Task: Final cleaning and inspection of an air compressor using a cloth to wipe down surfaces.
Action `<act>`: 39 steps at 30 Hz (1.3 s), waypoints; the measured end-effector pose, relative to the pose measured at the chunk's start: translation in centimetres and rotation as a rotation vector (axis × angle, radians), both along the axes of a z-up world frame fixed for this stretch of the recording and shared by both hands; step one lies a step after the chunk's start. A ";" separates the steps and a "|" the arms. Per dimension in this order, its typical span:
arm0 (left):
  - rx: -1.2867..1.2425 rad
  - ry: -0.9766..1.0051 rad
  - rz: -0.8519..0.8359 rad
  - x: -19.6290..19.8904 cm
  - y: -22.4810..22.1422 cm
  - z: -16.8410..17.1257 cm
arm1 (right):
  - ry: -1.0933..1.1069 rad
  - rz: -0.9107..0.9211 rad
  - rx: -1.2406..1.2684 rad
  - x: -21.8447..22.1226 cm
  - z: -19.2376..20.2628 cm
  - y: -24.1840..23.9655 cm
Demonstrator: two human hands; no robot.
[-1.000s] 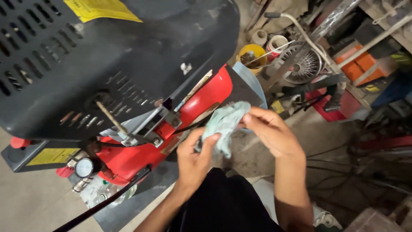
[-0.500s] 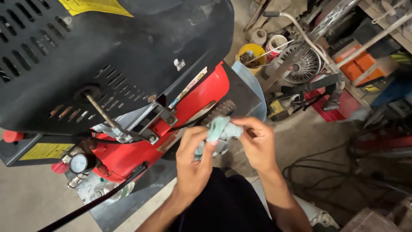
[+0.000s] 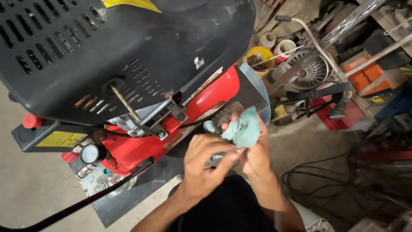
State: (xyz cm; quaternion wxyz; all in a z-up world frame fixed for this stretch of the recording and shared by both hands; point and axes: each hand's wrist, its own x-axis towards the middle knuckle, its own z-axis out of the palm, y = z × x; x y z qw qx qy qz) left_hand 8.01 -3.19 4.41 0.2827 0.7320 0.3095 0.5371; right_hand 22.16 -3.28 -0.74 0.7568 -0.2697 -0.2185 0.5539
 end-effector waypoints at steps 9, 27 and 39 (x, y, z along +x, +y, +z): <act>-0.131 0.015 0.126 -1.0 1.7 1.7 | -0.765 -0.241 0.016 -2.1 3.0 0.0; 0.219 0.315 0.205 -1.8 1.6 -0.6 | -0.192 0.056 -0.332 -1.3 2.8 -1.3; 0.004 0.101 0.198 -4.0 0.8 -0.8 | -0.040 0.008 -0.205 -1.1 2.5 3.2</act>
